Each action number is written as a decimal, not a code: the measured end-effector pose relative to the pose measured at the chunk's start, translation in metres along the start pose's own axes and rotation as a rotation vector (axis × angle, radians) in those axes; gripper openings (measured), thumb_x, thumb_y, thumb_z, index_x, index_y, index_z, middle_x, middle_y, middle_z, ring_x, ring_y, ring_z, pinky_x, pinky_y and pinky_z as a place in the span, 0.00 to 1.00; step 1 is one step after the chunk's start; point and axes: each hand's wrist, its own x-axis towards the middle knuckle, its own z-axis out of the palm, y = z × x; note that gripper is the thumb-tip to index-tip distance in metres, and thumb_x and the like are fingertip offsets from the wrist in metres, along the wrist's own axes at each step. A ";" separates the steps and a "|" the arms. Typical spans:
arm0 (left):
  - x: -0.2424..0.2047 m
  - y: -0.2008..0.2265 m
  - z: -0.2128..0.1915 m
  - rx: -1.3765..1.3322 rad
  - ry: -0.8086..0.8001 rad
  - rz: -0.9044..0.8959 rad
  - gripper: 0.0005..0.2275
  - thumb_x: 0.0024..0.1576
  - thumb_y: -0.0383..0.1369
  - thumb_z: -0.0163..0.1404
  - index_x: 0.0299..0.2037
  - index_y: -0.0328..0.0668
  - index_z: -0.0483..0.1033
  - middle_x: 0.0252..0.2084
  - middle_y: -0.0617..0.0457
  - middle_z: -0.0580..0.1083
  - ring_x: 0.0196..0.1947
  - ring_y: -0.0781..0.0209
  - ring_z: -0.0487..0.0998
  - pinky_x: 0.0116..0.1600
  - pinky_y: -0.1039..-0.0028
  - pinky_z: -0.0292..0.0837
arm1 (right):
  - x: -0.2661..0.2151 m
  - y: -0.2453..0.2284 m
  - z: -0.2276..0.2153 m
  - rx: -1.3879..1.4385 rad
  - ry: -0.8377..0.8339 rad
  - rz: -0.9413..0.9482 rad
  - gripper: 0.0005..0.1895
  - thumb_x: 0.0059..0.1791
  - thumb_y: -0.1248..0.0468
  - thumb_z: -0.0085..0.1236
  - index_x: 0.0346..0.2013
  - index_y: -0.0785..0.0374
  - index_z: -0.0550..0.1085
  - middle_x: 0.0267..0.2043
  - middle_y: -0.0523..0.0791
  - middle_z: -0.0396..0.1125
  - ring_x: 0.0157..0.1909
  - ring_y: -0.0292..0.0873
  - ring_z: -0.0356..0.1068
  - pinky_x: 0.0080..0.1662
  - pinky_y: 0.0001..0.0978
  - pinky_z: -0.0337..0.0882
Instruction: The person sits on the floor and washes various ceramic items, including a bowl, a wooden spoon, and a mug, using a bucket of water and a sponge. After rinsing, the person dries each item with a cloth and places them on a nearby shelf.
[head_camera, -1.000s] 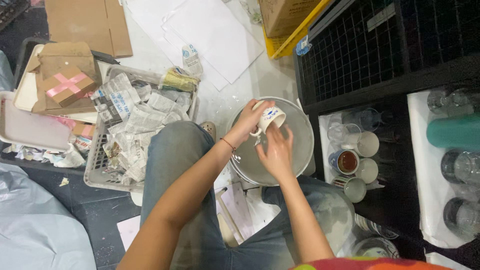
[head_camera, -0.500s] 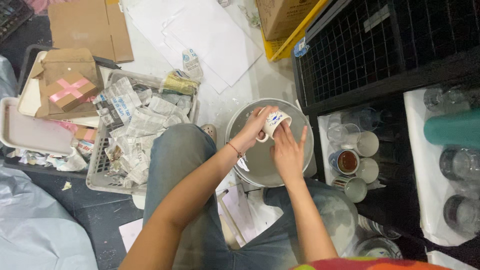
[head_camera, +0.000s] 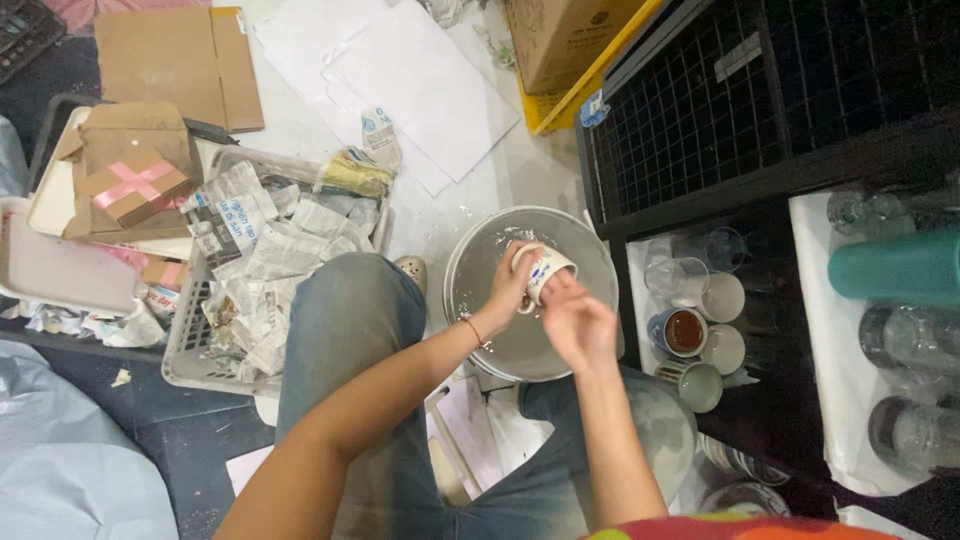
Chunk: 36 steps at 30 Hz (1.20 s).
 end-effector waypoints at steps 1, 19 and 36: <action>-0.002 -0.004 0.002 0.017 0.005 -0.016 0.12 0.60 0.43 0.48 0.47 0.48 0.75 0.36 0.56 0.74 0.31 0.70 0.72 0.31 0.76 0.68 | -0.001 -0.005 0.002 0.162 0.002 -0.001 0.37 0.39 0.66 0.48 0.62 0.82 0.61 0.66 0.56 0.62 0.73 0.51 0.53 0.73 0.37 0.51; 0.016 0.028 -0.012 -0.085 -0.289 -0.430 0.19 0.58 0.55 0.49 0.35 0.49 0.76 0.21 0.61 0.70 0.14 0.72 0.66 0.17 0.79 0.52 | -0.009 -0.002 0.015 -1.746 0.643 -0.313 0.06 0.52 0.61 0.57 0.44 0.57 0.75 0.52 0.43 0.77 0.50 0.48 0.70 0.59 0.46 0.63; 0.006 0.008 -0.015 0.156 -0.268 -0.691 0.20 0.55 0.59 0.48 0.22 0.57 0.70 0.15 0.62 0.64 0.12 0.70 0.59 0.19 0.76 0.49 | 0.018 0.012 -0.060 -2.352 0.376 -0.132 0.13 0.50 0.60 0.58 0.45 0.61 0.71 0.28 0.55 0.73 0.33 0.59 0.76 0.35 0.52 0.73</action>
